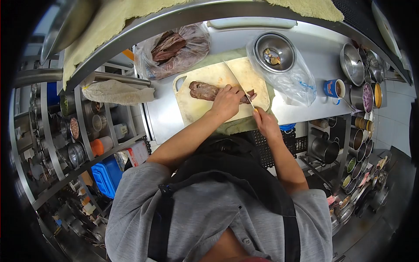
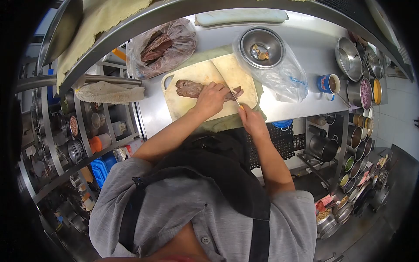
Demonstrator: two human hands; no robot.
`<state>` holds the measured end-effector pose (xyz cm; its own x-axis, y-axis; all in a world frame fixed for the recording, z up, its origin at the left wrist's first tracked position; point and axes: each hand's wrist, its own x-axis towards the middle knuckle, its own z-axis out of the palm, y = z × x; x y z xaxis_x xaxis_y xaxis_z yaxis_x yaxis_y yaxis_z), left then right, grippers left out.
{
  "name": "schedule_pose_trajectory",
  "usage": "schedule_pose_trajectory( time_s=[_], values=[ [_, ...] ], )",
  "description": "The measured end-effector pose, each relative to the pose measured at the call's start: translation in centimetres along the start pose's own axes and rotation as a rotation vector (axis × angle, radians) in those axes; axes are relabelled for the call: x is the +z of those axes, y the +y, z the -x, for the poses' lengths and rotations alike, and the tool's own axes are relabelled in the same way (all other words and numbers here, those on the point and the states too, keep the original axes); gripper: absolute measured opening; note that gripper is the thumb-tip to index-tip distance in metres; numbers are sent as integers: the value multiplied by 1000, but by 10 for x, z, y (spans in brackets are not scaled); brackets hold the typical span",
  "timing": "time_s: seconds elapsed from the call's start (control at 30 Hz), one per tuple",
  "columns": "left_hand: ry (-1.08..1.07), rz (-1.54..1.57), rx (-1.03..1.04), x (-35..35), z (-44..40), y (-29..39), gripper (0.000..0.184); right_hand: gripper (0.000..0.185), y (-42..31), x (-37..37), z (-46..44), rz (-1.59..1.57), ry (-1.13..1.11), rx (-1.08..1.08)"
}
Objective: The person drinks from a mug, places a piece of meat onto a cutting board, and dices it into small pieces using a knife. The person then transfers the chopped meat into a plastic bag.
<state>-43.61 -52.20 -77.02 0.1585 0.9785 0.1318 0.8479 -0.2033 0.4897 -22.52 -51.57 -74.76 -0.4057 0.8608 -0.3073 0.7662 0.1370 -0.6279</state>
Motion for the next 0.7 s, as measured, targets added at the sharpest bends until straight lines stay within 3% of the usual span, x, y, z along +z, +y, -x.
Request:
schedule_pose_trajectory(
  time_s=[0.27,0.43,0.7],
  values=[
    [13,22,-1,2,1,-3,18,36,-1,-7,10,-112,34,15],
    [25,34,-14,3,1,-3,17,36,-16,-38,38,-103,-119,139],
    [20,5,8,7,1,-1,18,36,5,4,5,-40,-42,64]
  ],
)
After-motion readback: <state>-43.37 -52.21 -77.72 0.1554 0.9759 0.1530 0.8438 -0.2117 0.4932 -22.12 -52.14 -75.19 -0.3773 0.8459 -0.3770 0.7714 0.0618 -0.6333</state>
